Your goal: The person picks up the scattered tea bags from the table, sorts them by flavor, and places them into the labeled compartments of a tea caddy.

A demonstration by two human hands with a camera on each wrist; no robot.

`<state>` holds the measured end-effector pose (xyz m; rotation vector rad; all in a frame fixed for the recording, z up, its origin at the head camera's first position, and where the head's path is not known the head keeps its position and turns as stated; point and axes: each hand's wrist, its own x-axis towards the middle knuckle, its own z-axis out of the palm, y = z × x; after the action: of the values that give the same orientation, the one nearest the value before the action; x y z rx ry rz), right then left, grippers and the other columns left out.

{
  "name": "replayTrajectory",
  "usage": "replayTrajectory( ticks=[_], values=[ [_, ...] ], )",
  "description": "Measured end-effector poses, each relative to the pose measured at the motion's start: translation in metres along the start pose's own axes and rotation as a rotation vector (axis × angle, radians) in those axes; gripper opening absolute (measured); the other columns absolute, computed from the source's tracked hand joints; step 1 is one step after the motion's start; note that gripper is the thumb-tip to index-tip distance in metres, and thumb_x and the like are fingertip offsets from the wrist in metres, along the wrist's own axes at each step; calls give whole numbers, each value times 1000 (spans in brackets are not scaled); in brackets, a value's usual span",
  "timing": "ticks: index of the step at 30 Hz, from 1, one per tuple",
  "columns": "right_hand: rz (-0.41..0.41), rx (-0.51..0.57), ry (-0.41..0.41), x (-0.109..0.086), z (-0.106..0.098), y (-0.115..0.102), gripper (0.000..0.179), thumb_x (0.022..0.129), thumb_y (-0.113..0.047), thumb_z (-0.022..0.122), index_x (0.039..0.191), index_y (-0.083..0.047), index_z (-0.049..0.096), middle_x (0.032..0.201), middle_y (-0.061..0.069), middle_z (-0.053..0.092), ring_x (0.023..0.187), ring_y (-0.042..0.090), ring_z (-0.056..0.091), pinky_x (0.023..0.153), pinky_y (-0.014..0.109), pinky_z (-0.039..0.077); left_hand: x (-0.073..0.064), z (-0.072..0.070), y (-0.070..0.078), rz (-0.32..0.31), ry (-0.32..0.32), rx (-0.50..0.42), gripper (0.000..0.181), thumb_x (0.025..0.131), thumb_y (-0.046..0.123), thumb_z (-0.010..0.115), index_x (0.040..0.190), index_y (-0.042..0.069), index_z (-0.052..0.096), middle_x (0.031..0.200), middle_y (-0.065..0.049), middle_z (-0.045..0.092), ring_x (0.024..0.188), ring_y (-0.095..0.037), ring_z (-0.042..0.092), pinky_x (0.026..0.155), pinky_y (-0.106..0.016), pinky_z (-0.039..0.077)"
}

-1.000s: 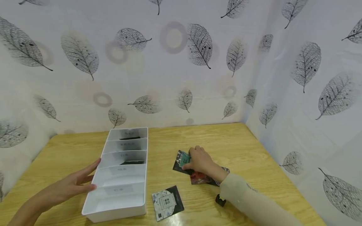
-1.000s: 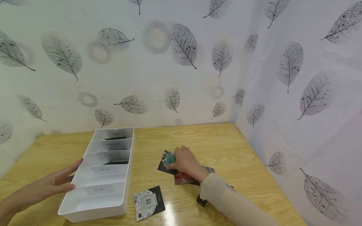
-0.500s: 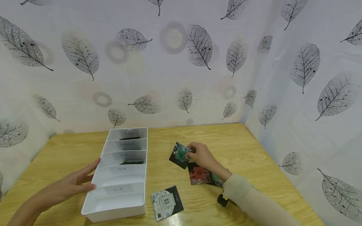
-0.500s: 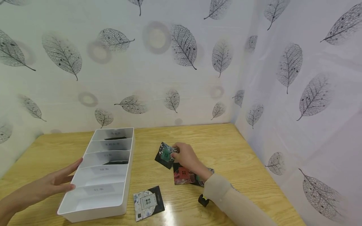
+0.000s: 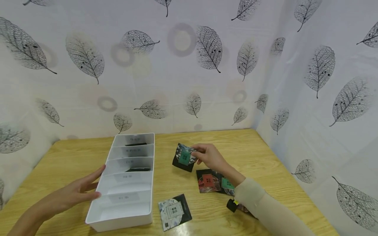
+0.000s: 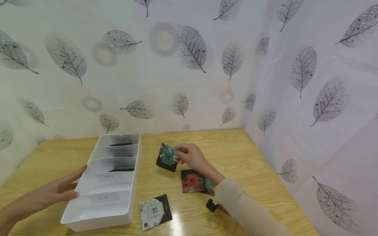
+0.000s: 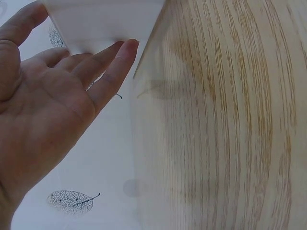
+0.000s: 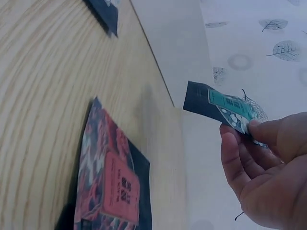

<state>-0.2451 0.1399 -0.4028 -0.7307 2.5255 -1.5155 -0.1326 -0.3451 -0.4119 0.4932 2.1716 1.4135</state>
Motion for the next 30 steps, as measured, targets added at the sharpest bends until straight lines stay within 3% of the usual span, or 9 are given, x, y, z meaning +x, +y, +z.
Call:
replayTrajectory(
  ticks=[6, 10, 14, 19, 24, 30],
  values=[
    [1, 62, -57, 4, 2, -9, 37, 105, -10, 62, 139, 4, 62, 102, 14, 72, 90, 50, 67, 79, 59, 56, -1, 1, 1, 9, 8, 3, 82, 109, 11, 52, 167, 19, -6, 169, -23, -9, 124, 20, 38, 93, -19, 47],
    [16, 84, -65, 7, 4, -17, 35, 106, -11, 60, 138, 3, 63, 106, 15, 71, 87, 41, 72, 83, 58, 56, -1, 1, 2, 6, 6, -3, 83, 109, 11, 52, 167, 18, -7, 169, -23, -9, 124, 19, 39, 93, -19, 47],
    [-14, 56, -57, 11, 8, -23, 33, 106, -11, 60, 135, 4, 65, 96, 13, 69, 80, 33, 74, 80, 48, 60, -1, 1, 3, -3, 6, -4, 82, 109, 12, 52, 167, 17, -7, 169, -23, -10, 123, 20, 38, 93, -19, 47],
    [-113, 3, -16, 17, 17, -33, 30, 105, -10, 61, 130, 5, 68, 89, 13, 71, 75, 38, 72, 69, 35, 60, -1, 0, 4, -8, 2, -3, 82, 109, 13, 52, 167, 20, -6, 169, -22, -10, 124, 21, 37, 93, -20, 46],
    [-174, 49, 34, 27, 29, -42, 27, 104, -7, 62, 127, 5, 71, 97, 16, 75, 72, 37, 72, 68, 35, 60, -1, 0, 4, -10, -6, -12, 81, 109, 13, 51, 167, 22, -7, 169, -20, -12, 124, 21, 36, 93, -20, 46],
    [-247, 59, 111, 42, 43, -53, 23, 104, -7, 63, 122, 3, 74, 99, 16, 77, 70, 29, 73, 57, 35, 57, -1, 2, 3, 1, -8, -24, 80, 110, 12, 50, 167, 20, -6, 170, -18, -13, 126, 19, 38, 94, -20, 46]
  ],
)
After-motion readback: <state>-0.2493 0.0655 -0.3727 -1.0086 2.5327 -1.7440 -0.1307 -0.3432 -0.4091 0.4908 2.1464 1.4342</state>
